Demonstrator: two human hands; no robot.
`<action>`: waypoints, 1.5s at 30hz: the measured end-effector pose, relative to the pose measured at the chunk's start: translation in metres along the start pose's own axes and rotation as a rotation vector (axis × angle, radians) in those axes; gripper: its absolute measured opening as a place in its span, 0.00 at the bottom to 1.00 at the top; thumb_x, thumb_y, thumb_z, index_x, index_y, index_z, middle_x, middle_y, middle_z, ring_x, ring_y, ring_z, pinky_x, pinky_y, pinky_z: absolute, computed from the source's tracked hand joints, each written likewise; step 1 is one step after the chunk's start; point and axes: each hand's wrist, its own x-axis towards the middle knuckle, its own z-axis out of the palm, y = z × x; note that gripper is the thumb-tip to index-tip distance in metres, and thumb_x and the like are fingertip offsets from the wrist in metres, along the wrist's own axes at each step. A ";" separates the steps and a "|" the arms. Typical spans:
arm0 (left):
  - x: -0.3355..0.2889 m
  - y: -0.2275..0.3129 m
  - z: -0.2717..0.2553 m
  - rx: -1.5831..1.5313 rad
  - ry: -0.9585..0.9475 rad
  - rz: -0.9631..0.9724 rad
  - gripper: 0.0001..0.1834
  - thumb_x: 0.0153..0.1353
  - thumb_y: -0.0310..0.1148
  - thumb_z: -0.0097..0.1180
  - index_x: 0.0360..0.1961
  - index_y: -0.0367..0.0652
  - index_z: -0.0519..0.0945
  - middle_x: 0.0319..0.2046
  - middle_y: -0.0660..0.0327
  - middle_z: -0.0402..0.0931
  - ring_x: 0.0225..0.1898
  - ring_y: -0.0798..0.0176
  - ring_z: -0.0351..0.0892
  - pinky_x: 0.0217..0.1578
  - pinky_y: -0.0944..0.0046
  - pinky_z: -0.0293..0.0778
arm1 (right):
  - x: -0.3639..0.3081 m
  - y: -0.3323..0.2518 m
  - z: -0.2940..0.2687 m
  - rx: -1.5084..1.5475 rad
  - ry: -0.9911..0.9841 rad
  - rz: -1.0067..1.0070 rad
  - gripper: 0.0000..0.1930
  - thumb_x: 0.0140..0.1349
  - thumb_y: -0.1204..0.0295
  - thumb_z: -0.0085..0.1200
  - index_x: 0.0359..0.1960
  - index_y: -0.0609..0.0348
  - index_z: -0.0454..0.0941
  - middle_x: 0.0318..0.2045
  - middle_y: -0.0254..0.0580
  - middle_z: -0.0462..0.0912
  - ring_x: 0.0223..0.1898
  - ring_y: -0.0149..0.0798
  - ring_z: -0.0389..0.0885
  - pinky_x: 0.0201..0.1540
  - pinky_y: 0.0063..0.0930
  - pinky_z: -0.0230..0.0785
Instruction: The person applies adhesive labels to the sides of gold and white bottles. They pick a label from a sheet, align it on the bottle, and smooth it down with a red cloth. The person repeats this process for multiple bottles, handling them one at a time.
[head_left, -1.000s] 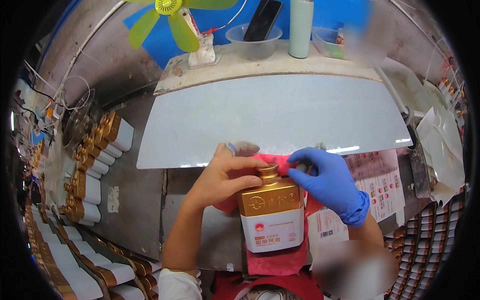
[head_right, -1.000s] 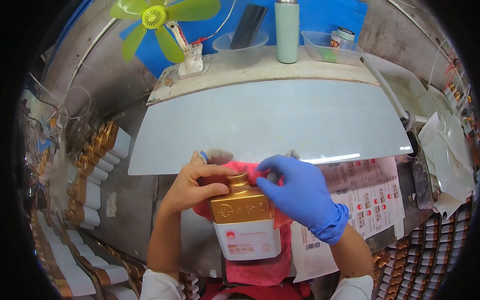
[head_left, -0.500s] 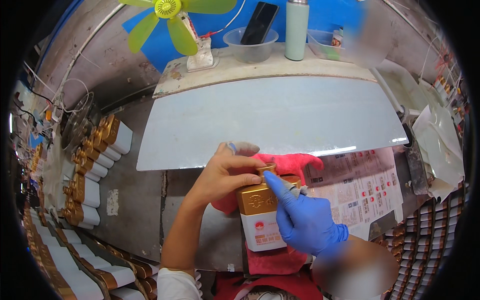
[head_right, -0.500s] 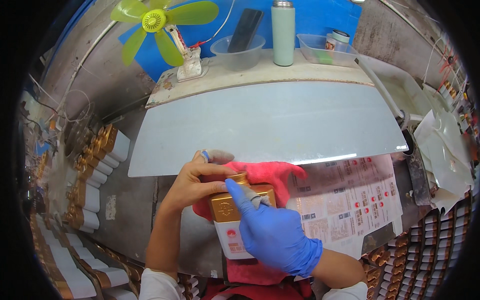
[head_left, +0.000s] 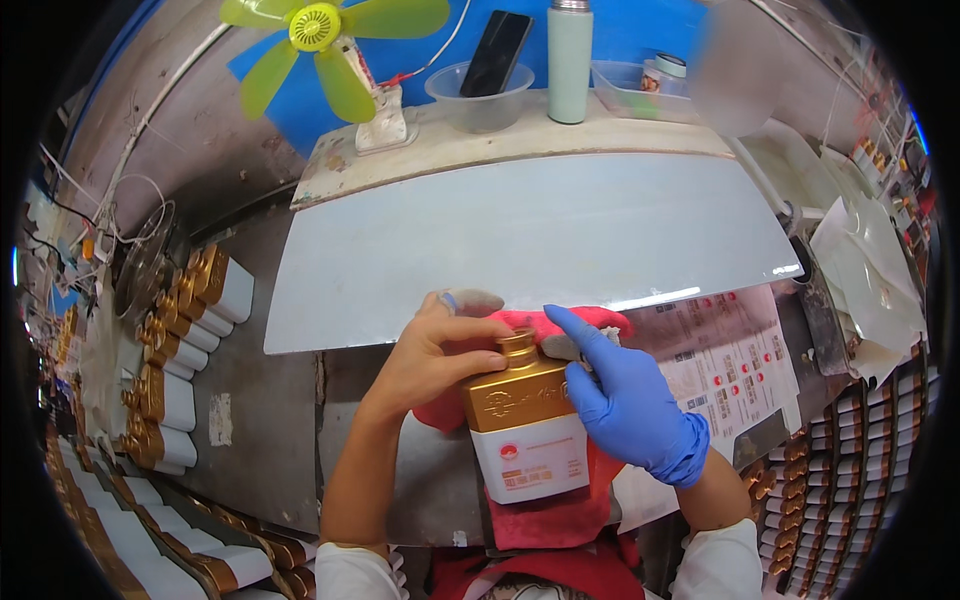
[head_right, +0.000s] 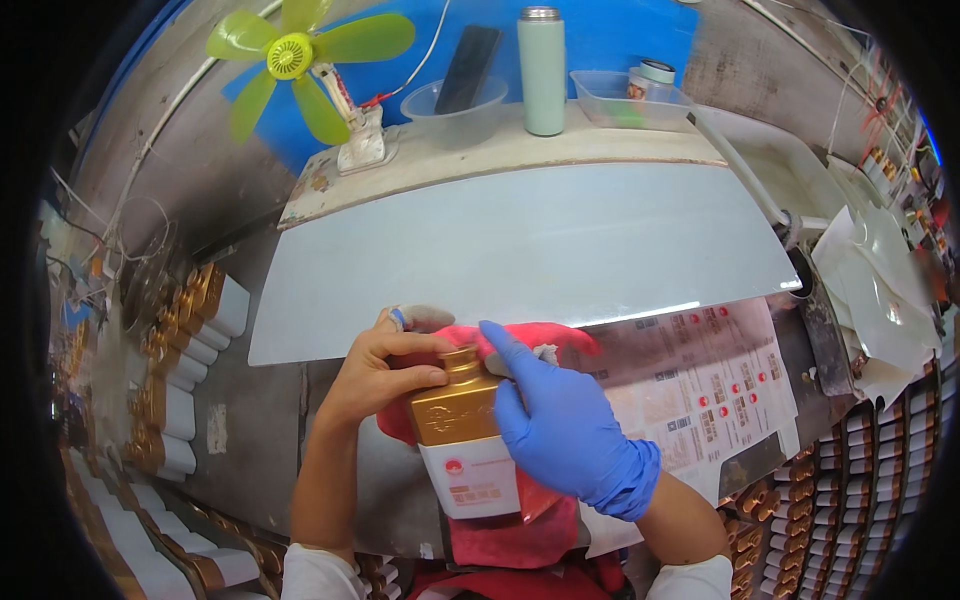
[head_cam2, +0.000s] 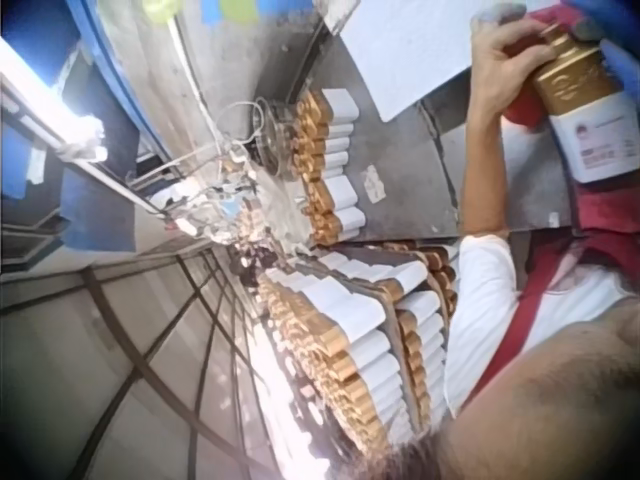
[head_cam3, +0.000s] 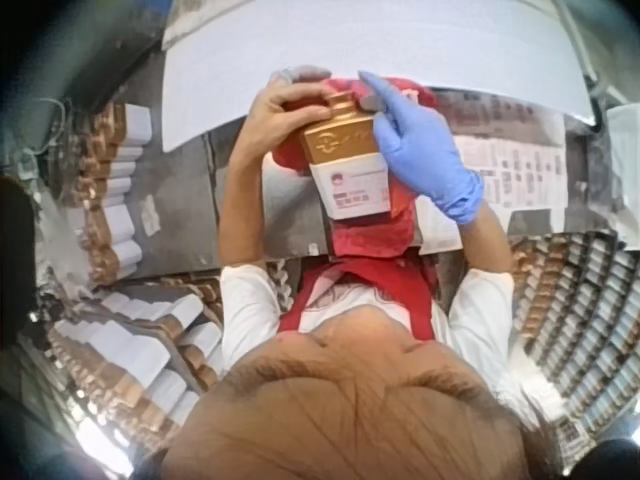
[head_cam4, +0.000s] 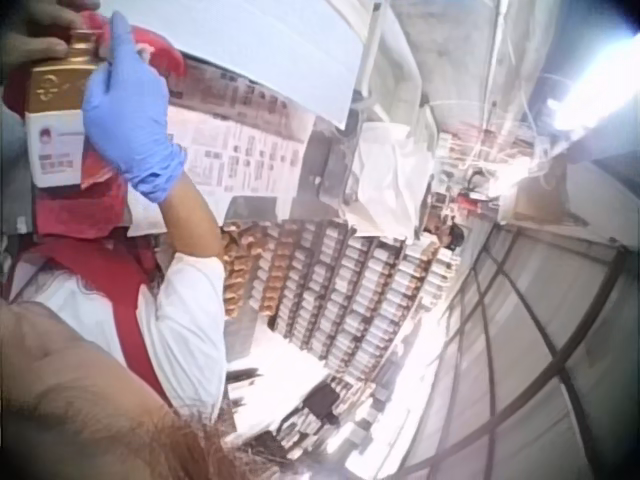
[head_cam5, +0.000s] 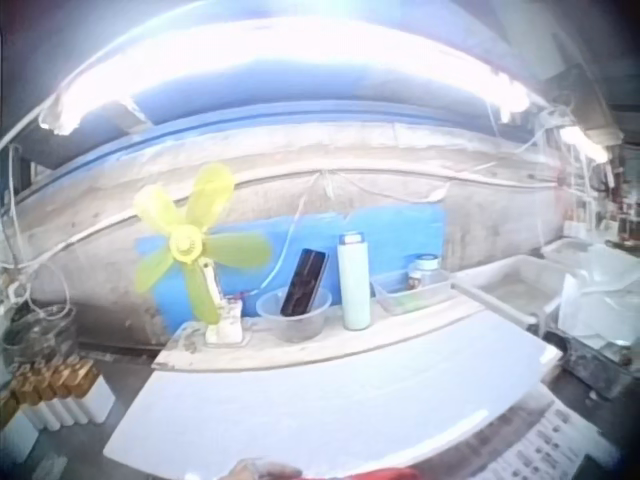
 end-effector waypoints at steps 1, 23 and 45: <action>0.000 0.001 0.000 -0.014 -0.004 0.000 0.15 0.46 0.31 0.68 0.39 0.46 0.85 0.50 0.55 0.74 0.55 0.54 0.65 0.58 0.57 0.61 | -0.002 0.000 -0.004 0.004 0.007 0.007 0.26 0.60 0.74 0.46 0.63 0.54 0.63 0.30 0.54 0.80 0.27 0.52 0.80 0.32 0.40 0.73; -0.034 0.046 0.013 -0.041 -0.069 0.213 0.21 0.46 0.23 0.67 0.45 0.43 0.83 0.48 0.60 0.76 0.54 0.56 0.65 0.56 0.59 0.61 | -0.060 -0.037 0.001 -0.074 0.016 -0.111 0.36 0.55 0.74 0.49 0.68 0.59 0.53 0.30 0.57 0.78 0.21 0.53 0.77 0.22 0.40 0.70; -0.025 0.027 -0.013 -0.072 -0.293 0.181 0.20 0.63 0.20 0.40 0.51 0.45 0.80 0.46 0.58 0.74 0.48 0.58 0.64 0.54 0.61 0.59 | 0.006 -0.026 -0.016 -0.174 -0.142 -0.145 0.17 0.53 0.71 0.63 0.45 0.53 0.80 0.24 0.34 0.79 0.22 0.26 0.70 0.29 0.22 0.68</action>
